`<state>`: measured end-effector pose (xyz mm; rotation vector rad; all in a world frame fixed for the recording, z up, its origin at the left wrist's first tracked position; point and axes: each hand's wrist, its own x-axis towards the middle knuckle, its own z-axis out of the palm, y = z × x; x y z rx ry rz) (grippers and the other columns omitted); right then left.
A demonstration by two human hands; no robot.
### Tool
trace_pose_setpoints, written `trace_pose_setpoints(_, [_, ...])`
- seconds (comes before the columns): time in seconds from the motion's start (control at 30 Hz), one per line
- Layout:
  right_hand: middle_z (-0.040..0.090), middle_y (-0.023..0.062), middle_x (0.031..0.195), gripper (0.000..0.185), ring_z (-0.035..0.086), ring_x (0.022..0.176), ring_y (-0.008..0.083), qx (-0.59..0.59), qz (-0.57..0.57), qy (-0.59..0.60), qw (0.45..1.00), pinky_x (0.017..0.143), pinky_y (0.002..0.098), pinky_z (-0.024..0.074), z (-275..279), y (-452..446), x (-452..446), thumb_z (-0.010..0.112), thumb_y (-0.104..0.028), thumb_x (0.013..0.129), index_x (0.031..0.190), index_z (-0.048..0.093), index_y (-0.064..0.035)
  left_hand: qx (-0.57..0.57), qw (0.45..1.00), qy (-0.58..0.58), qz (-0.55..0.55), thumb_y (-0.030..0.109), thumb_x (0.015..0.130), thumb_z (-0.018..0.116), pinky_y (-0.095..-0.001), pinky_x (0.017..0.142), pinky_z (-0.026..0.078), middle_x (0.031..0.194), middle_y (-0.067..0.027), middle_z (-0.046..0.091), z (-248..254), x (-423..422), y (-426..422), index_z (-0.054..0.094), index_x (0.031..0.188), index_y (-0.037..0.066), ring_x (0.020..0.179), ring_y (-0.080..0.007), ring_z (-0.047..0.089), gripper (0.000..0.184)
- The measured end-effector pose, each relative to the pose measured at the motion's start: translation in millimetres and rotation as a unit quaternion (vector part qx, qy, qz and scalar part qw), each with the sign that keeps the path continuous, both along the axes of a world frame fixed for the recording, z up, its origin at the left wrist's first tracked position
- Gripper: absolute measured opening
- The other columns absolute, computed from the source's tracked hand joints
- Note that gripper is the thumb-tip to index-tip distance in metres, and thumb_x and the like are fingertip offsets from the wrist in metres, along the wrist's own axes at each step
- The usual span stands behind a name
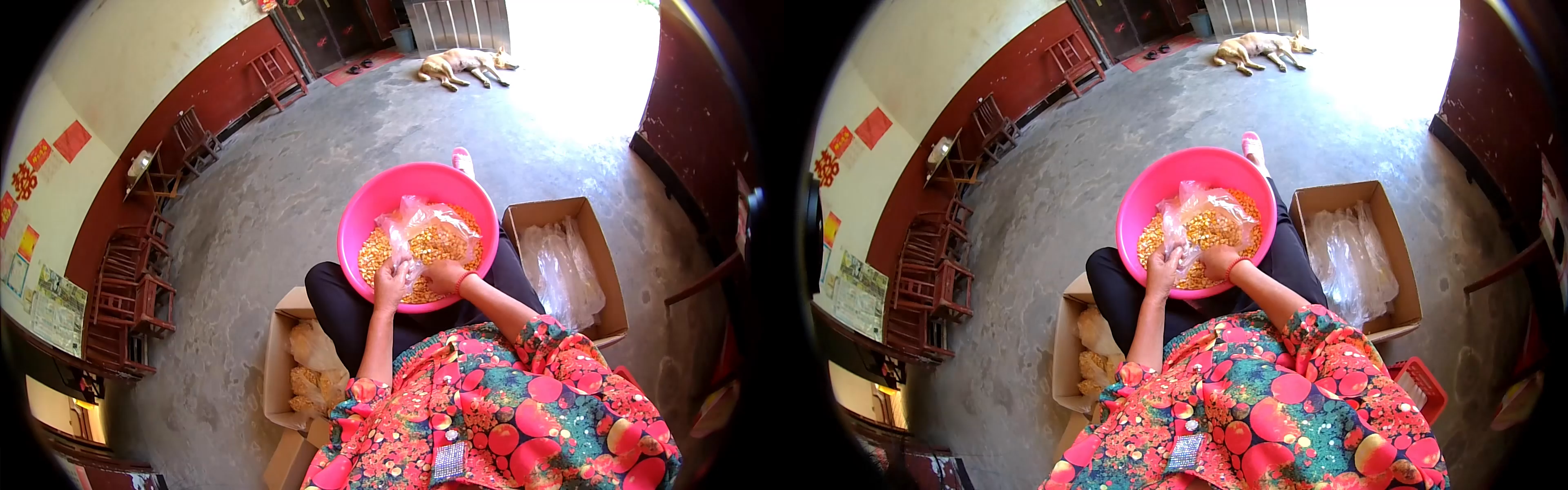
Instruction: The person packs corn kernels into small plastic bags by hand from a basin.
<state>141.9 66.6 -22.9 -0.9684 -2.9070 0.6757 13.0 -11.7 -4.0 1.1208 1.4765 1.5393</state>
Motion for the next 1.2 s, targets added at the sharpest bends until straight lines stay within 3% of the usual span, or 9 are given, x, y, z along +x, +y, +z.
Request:
trace_pose_setpoints(0.13, [0.058, 0.0166, 0.075, 0.026, 0.056, 0.071, 0.0316, -0.017, 0.085, -0.047, 0.995, 0.065, 0.0400, 0.0428, 4, -2, -1, 0.048, -0.027, 0.069, 0.078, 0.061, -0.0057, -0.012, 1.000, -0.005, -0.001, 0.007, 0.078, 0.050, -0.0184, 0.051, 0.040, 0.071, 0.0007, 0.054, 2, 0, -1, 0.057, 0.092, 0.004, 0.060, -0.0048, 0.048, 0.016])
trace_pose_setpoints(0.2, [0.058, 0.0158, 0.074, 0.030, 0.056, 0.070, 0.0296, -0.076, 0.149, 0.009, 0.986, 0.065, 0.0382, 0.0425, -8, 2, -6, 0.049, -0.032, 0.070, 0.078, 0.061, -0.0048, -0.010, 1.000, -0.003, -0.002, 0.007, 0.078, 0.050, -0.0182, 0.050, 0.040, 0.071, 0.0007, 0.054, 2, 0, -1, 0.057, 0.091, 0.004, 0.060, -0.0047, 0.048, 0.015])
trace_pose_setpoints(0.67, [0.057, 0.0154, 0.069, 0.029, 0.054, 0.066, 0.0269, -0.130, 0.175, 0.041, 0.975, 0.062, 0.0358, 0.0409, 3, 0, -1, 0.052, -0.031, 0.070, 0.072, 0.058, -0.0033, 0.014, 1.000, 0.006, 0.000, 0.007, 0.078, 0.050, -0.0186, 0.051, 0.040, 0.070, 0.0012, 0.054, -14, -7, 5, 0.058, 0.091, 0.004, 0.060, -0.0046, 0.048, 0.015])
trace_pose_setpoints(0.77, [0.056, 0.0153, 0.068, 0.028, 0.054, 0.065, 0.0260, -0.136, 0.177, 0.038, 0.974, 0.062, 0.0354, 0.0407, 0, 3, -1, 0.052, -0.030, 0.070, 0.073, 0.058, -0.0033, 0.051, 0.989, 0.137, -0.002, 0.007, 0.078, 0.050, -0.0185, 0.050, 0.040, 0.070, 0.0012, 0.053, -22, -13, 8, 0.058, 0.090, 0.004, 0.060, -0.0048, 0.048, 0.014])
trace_pose_setpoints(0.83, [0.056, 0.0154, 0.068, 0.027, 0.054, 0.065, 0.0254, -0.140, 0.179, 0.036, 0.973, 0.061, 0.0351, 0.0406, -3, 4, -1, 0.052, -0.030, 0.070, 0.073, 0.058, -0.0032, -0.003, 1.000, -0.007, -0.001, 0.008, 0.078, 0.051, -0.0184, 0.050, 0.040, 0.070, 0.0012, 0.053, 2, 1, -1, 0.058, 0.090, 0.005, 0.059, -0.0049, 0.048, 0.014])
trace_pose_setpoints(0.93, [0.056, 0.0131, 0.061, 0.028, 0.052, 0.055, 0.0226, -0.173, 0.157, 0.078, 0.969, 0.054, 0.0346, 0.0405, -5, 8, 0, 0.053, -0.029, 0.066, 0.069, 0.058, -0.0024, 0.010, 1.000, -0.002, 0.003, 0.008, 0.078, 0.051, -0.0184, 0.049, 0.041, 0.070, 0.0012, 0.053, -1, 0, 0, 0.058, 0.090, 0.005, 0.058, -0.0050, 0.048, 0.014])
trace_pose_setpoints(1.03, [0.051, 0.0058, 0.054, 0.023, 0.047, 0.047, 0.0153, -0.249, 0.134, 0.082, 0.956, 0.045, 0.0297, 0.0377, 7, 7, 3, 0.054, -0.025, 0.069, 0.067, 0.056, -0.0028, 0.011, 1.000, 0.006, 0.003, 0.009, 0.078, 0.051, -0.0182, 0.048, 0.041, 0.070, 0.0009, 0.053, -1, 0, 0, 0.058, 0.090, 0.005, 0.057, -0.0049, 0.048, 0.014])
trace_pose_setpoints(1.1, [0.045, -0.0011, 0.052, 0.018, 0.041, 0.044, 0.0077, -0.434, 0.048, 0.128, 0.890, 0.040, 0.0225, 0.0331, 13, 5, 6, 0.055, -0.022, 0.073, 0.069, 0.054, -0.0047, 0.006, 1.000, 0.003, 0.003, 0.008, 0.078, 0.051, -0.0181, 0.048, 0.040, 0.070, 0.0008, 0.054, 0, 0, 0, 0.058, 0.090, 0.005, 0.057, -0.0048, 0.048, 0.014])
trace_pose_setpoints(1.2, [0.044, -0.0052, 0.054, 0.016, 0.042, 0.047, 0.0041, -0.485, -0.001, 0.151, 0.861, 0.044, 0.0186, 0.0344, 13, 9, 7, 0.053, -0.022, 0.077, 0.072, 0.053, -0.0068, 0.001, 1.000, -0.002, 0.002, 0.008, 0.078, 0.050, -0.0178, 0.047, 0.040, 0.071, 0.0006, 0.054, 0, 0, 0, 0.058, 0.090, 0.005, 0.057, -0.0045, 0.048, 0.015])
